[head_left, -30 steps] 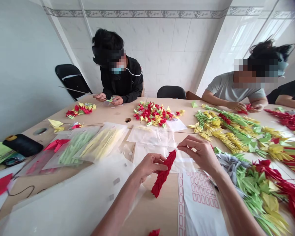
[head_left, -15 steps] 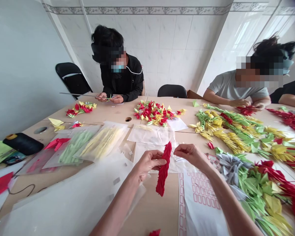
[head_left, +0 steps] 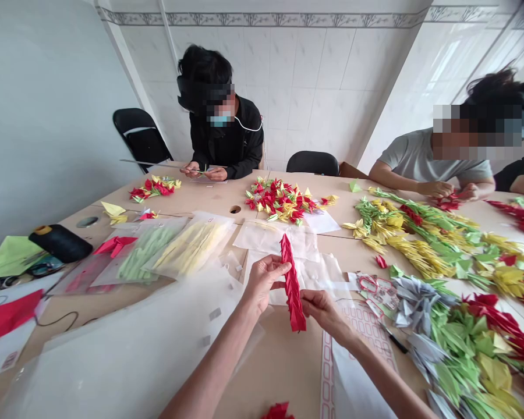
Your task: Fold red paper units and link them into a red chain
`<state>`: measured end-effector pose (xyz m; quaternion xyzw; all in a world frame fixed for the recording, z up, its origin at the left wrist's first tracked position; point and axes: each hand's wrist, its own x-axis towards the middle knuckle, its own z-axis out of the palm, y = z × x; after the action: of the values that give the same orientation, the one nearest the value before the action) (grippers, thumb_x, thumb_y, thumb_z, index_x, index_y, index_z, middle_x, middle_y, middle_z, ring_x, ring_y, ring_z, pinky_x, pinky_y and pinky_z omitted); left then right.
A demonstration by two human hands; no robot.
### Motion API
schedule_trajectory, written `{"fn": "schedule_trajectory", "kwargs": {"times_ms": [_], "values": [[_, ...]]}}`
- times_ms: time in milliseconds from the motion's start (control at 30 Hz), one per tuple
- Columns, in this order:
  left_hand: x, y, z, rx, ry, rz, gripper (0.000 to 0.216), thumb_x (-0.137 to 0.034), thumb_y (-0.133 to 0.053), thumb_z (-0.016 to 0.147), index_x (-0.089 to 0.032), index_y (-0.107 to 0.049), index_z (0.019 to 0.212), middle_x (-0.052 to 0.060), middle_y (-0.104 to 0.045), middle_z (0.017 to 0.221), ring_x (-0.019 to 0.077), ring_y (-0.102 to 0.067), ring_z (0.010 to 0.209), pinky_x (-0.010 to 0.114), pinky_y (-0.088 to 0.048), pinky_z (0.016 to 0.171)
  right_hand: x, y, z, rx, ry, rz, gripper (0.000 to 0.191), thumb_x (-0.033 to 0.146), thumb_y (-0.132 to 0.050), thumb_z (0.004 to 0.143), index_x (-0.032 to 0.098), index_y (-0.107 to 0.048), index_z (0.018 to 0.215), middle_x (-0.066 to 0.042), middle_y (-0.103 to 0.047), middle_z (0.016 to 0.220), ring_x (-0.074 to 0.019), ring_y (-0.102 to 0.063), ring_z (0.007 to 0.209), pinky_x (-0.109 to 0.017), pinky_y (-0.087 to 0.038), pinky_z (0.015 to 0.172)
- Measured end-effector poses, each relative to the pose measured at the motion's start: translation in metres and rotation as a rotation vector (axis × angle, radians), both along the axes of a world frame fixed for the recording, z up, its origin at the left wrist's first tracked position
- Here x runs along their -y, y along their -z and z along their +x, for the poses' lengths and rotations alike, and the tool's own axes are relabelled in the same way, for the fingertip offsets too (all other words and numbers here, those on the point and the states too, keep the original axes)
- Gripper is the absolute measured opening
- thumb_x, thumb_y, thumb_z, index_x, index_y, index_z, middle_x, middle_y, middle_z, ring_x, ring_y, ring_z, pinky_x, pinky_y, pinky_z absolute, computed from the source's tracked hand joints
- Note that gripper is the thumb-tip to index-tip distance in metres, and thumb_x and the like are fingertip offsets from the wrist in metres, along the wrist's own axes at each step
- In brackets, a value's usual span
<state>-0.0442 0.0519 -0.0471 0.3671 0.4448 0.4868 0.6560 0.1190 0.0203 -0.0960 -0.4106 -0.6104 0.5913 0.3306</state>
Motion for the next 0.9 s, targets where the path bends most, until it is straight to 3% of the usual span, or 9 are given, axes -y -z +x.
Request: {"fn": "schedule_trajectory", "kwargs": {"times_ms": [233, 500, 667, 800, 900], "values": [[-0.002, 0.001, 0.001, 0.021, -0.093, -0.025, 0.022, -0.028, -0.073, 0.065, -0.015, -0.059, 0.074, 0.000, -0.059, 0.068, 0.0096, -0.056, 0.058, 0.021, -0.049, 0.051, 0.017, -0.019, -0.001, -0.038, -0.010, -0.146, 0.030, 0.034, -0.046, 0.084, 0.019, -0.067, 0.099, -0.003, -0.057, 0.079, -0.0141, -0.044, 0.069, -0.026, -0.035, 0.066], [-0.006, 0.000, -0.004, 0.016, -0.170, -0.041, 0.024, -0.028, -0.075, 0.061, -0.014, -0.060, 0.073, 0.001, -0.061, 0.069, 0.0101, -0.057, 0.058, 0.020, -0.048, 0.050, 0.029, -0.019, 0.001, -0.130, -0.151, -0.192, 0.032, 0.033, -0.060, 0.077, 0.020, -0.065, 0.106, 0.002, -0.044, 0.072, -0.0120, -0.038, 0.067, -0.025, -0.029, 0.063], [-0.005, 0.005, -0.002, 0.020, -0.180, -0.032, 0.024, -0.030, -0.076, 0.062, -0.015, -0.061, 0.073, 0.001, -0.061, 0.069, 0.0110, -0.058, 0.059, 0.022, -0.048, 0.053, 0.033, -0.003, -0.007, -0.139, 0.028, -0.196, 0.043, 0.051, -0.047, 0.086, 0.014, -0.069, 0.095, 0.003, -0.037, 0.061, -0.0100, -0.032, 0.058, -0.025, -0.024, 0.057], [-0.004, 0.007, 0.000, 0.062, -0.165, -0.034, 0.026, -0.033, -0.075, 0.066, -0.016, -0.061, 0.080, 0.003, -0.066, 0.075, 0.0101, -0.060, 0.063, 0.019, -0.047, 0.058, 0.034, 0.005, -0.013, -0.168, 0.090, -0.269, 0.043, 0.051, -0.050, 0.085, 0.013, -0.070, 0.091, 0.004, -0.033, 0.057, -0.0084, -0.028, 0.054, -0.025, -0.019, 0.054], [-0.007, 0.007, -0.001, 0.210, -0.106, -0.072, 0.032, -0.045, -0.065, 0.075, -0.017, -0.061, 0.090, 0.008, -0.069, 0.089, 0.0148, -0.064, 0.077, 0.023, -0.049, 0.066, 0.034, 0.005, -0.013, -0.206, 0.084, -0.299, 0.042, 0.049, -0.051, 0.085, 0.012, -0.071, 0.089, 0.005, -0.031, 0.056, -0.0076, -0.024, 0.052, -0.025, -0.016, 0.053]]}}
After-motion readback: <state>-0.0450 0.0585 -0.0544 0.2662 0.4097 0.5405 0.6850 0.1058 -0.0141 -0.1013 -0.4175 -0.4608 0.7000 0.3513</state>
